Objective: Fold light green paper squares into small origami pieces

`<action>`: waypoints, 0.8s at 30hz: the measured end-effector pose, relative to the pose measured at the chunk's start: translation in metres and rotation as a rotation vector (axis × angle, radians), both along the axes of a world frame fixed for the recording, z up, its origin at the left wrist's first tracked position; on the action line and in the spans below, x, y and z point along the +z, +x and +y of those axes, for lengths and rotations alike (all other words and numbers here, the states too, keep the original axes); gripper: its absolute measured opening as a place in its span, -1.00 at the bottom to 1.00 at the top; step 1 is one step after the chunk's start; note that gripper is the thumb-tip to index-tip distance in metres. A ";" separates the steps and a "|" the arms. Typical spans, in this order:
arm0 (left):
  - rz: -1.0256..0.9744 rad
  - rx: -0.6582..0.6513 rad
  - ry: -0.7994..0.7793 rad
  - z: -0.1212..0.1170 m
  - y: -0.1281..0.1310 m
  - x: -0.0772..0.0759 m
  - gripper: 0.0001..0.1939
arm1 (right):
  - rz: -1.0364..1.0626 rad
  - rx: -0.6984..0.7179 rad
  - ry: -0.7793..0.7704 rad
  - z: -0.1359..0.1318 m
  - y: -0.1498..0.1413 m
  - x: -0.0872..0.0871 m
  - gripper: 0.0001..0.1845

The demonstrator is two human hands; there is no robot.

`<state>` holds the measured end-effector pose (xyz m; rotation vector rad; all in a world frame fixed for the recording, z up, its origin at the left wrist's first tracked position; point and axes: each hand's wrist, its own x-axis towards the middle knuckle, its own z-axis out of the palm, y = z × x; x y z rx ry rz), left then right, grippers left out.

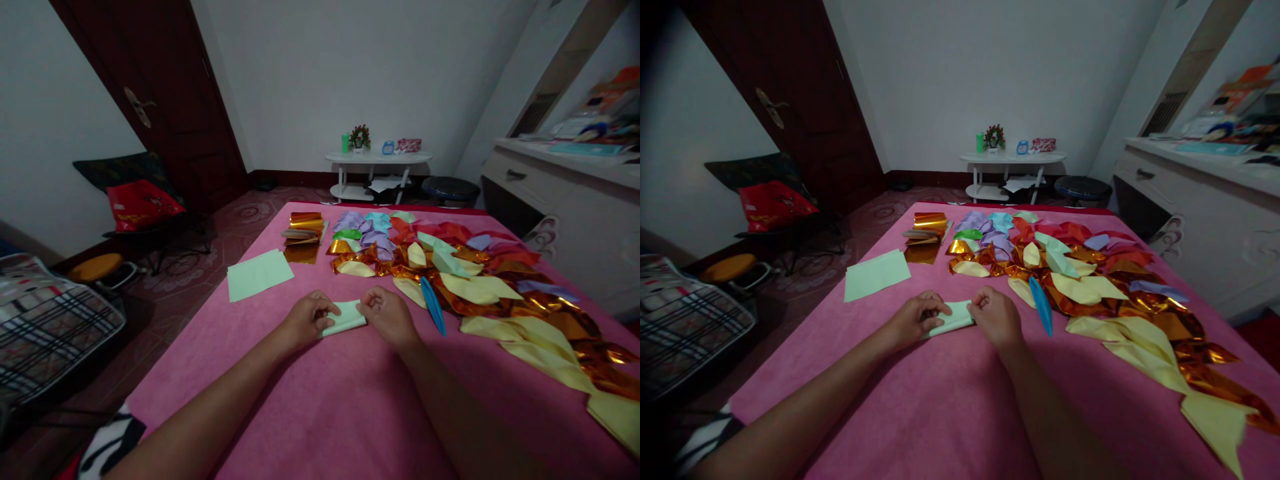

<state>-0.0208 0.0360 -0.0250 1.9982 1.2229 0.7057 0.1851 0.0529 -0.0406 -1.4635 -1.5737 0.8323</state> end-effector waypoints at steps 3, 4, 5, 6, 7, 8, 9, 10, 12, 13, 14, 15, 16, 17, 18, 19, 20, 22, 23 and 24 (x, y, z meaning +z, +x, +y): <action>0.036 0.060 0.037 -0.003 0.008 0.000 -0.83 | 0.021 -0.019 0.021 -0.002 0.000 0.002 -0.89; 0.062 0.086 0.050 -0.004 0.011 0.001 -0.82 | 0.018 -0.042 0.038 -0.003 0.000 0.003 -0.88; 0.089 0.114 0.065 -0.005 0.015 0.001 -0.79 | 0.004 -0.076 0.071 -0.005 0.000 0.005 -0.86; 0.114 0.138 0.079 -0.007 0.018 0.002 -0.78 | -0.023 -0.112 0.123 -0.008 -0.001 0.008 -0.86; 0.132 0.156 0.094 -0.008 0.021 0.002 -0.76 | -0.058 -0.142 0.192 -0.013 -0.002 0.011 -0.85; 0.139 0.165 0.108 -0.009 0.022 0.002 -0.76 | -0.106 -0.159 0.277 -0.018 -0.005 0.015 -0.85; 0.135 0.163 0.119 -0.009 0.022 0.002 -0.76 | -0.150 -0.136 0.372 -0.025 -0.010 0.019 -0.86; 0.119 0.147 0.126 -0.009 0.020 0.001 -0.78 | -0.174 -0.082 0.453 -0.032 -0.016 0.024 -0.86; 0.045 0.063 0.112 -0.006 0.012 0.001 -0.85 | -0.214 0.093 0.533 -0.049 -0.032 0.031 -0.86; -0.011 -0.010 0.087 -0.004 0.007 0.001 -0.87 | -0.233 0.198 0.526 -0.057 -0.041 0.034 -0.77; -0.081 -0.089 0.042 -0.001 0.001 0.001 -0.86 | -0.250 0.279 0.512 -0.064 -0.050 0.035 -0.63; -0.140 -0.189 -0.009 0.002 -0.005 0.001 -0.81 | -0.275 0.331 0.486 -0.071 -0.058 0.036 -0.47; -0.188 -0.256 -0.050 0.005 -0.010 0.002 -0.78 | -0.311 0.371 0.455 -0.076 -0.066 0.035 -0.33; -0.227 -0.284 -0.095 0.007 -0.015 0.002 -0.74 | -0.342 0.391 0.421 -0.080 -0.073 0.033 -0.20; -0.267 -0.280 -0.140 0.010 -0.018 0.001 -0.68 | -0.375 0.410 0.382 -0.084 -0.079 0.031 -0.08; -0.307 -0.265 -0.187 0.012 -0.020 0.001 -0.63 | -0.405 0.423 0.344 -0.086 -0.083 0.028 0.01; -0.347 -0.247 -0.230 0.013 -0.021 0.000 -0.57 | -0.432 0.431 0.316 -0.088 -0.087 0.025 0.09; -0.409 -0.228 -0.276 0.015 -0.022 -0.002 -0.51 | -0.488 0.430 0.270 -0.091 -0.092 0.019 0.18; -0.422 -0.229 -0.273 0.016 -0.022 -0.003 -0.50 | -0.515 0.421 0.255 -0.093 -0.093 0.017 0.20; -0.420 -0.230 -0.259 0.016 -0.022 -0.004 -0.49 | -0.542 0.408 0.242 -0.095 -0.094 0.015 0.22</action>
